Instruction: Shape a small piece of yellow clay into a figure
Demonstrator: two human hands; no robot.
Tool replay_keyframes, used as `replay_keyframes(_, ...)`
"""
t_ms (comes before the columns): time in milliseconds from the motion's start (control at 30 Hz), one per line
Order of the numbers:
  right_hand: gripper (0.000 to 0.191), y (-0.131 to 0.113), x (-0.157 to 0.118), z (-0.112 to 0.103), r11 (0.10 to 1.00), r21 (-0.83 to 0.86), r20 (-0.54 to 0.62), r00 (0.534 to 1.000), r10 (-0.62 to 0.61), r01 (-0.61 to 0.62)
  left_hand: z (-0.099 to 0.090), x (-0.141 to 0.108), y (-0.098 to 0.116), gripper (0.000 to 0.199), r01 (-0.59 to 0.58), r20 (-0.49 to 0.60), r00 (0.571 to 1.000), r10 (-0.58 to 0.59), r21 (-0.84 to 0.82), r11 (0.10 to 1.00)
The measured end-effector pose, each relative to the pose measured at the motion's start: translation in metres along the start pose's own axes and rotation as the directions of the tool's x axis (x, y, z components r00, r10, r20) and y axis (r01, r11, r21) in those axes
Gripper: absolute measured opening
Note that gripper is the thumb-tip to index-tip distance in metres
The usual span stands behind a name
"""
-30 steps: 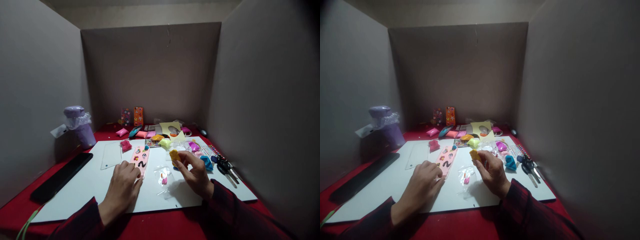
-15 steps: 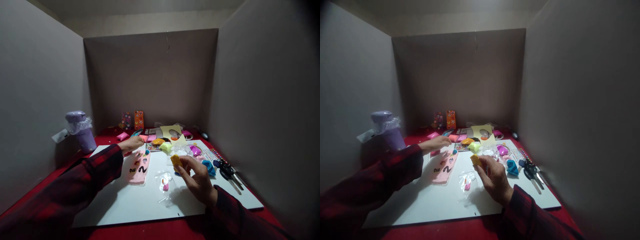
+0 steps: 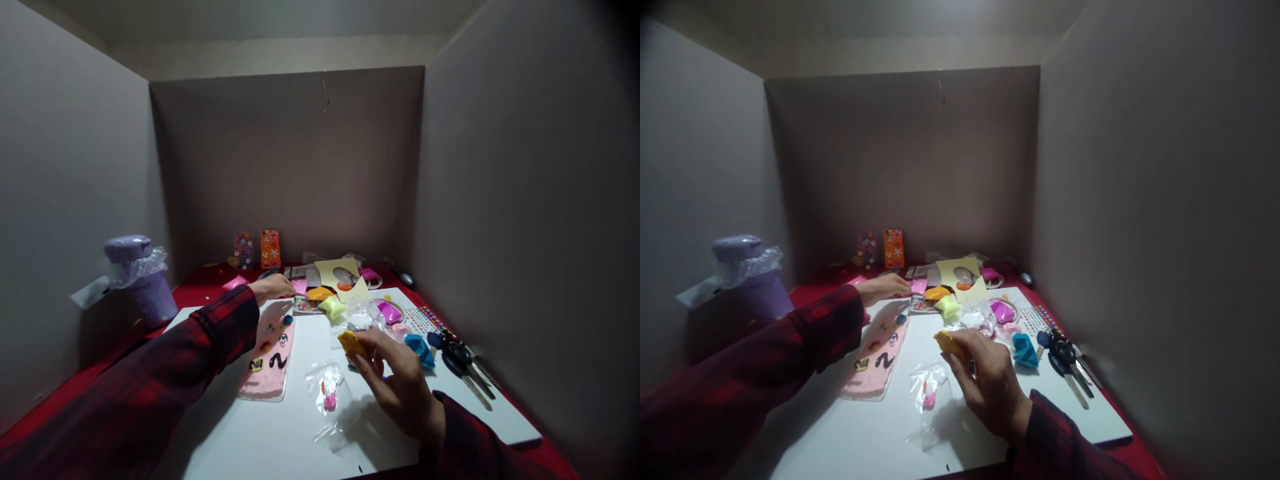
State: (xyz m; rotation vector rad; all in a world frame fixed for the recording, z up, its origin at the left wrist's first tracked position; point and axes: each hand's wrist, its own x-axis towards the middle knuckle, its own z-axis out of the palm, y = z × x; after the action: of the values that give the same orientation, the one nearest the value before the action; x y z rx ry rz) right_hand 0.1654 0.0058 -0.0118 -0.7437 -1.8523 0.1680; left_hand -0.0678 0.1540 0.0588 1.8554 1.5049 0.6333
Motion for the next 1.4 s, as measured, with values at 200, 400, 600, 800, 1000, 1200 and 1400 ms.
replay_keyframes(200,0.015,0.005,0.001,0.003,0.996,0.002,-0.009,0.996,0.092,-0.092,-0.005,-0.014,0.007,0.032,-0.03,-0.098,0.994,0.038,0.087,0.996)
replay_keyframes(400,0.019,0.002,-0.001,0.004,0.997,-0.018,-0.021,0.997,0.075,-0.075,0.012,-0.082,0.009,0.032,-0.177,-0.143,0.966,0.215,0.238,0.955)
replay_keyframes(600,0.018,0.001,-0.002,0.004,0.998,-0.043,-0.018,0.999,0.04,-0.041,0.039,-0.157,-0.01,0.016,-0.4,0.03,0.892,0.451,0.518,0.756)
replay_keyframes(800,0.017,0.001,-0.002,0.004,0.999,-0.036,-0.007,1.0,0.025,-0.025,0.047,-0.173,-0.028,0.013,-0.306,-0.035,0.892,0.451,0.687,0.659)
replay_keyframes(1000,0.017,0.001,-0.002,0.003,0.999,-0.02,-0.004,0.999,0.038,-0.038,0.04,-0.164,-0.026,0.008,-0.316,-0.059,0.887,0.458,0.646,0.695)
replay_keyframes(1200,0.025,0.002,-0.002,0.005,0.995,0.037,0.049,0.995,0.092,-0.094,0.055,-0.158,0.011,0.019,-0.338,-0.142,0.902,0.408,0.358,0.871)
replay_keyframes(1400,0.009,0.0,0.001,0.003,0.985,-0.037,0.029,0.985,0.169,-0.168,0.088,-0.143,0.025,0.024,-0.361,-0.145,0.914,0.379,0.137,0.923)
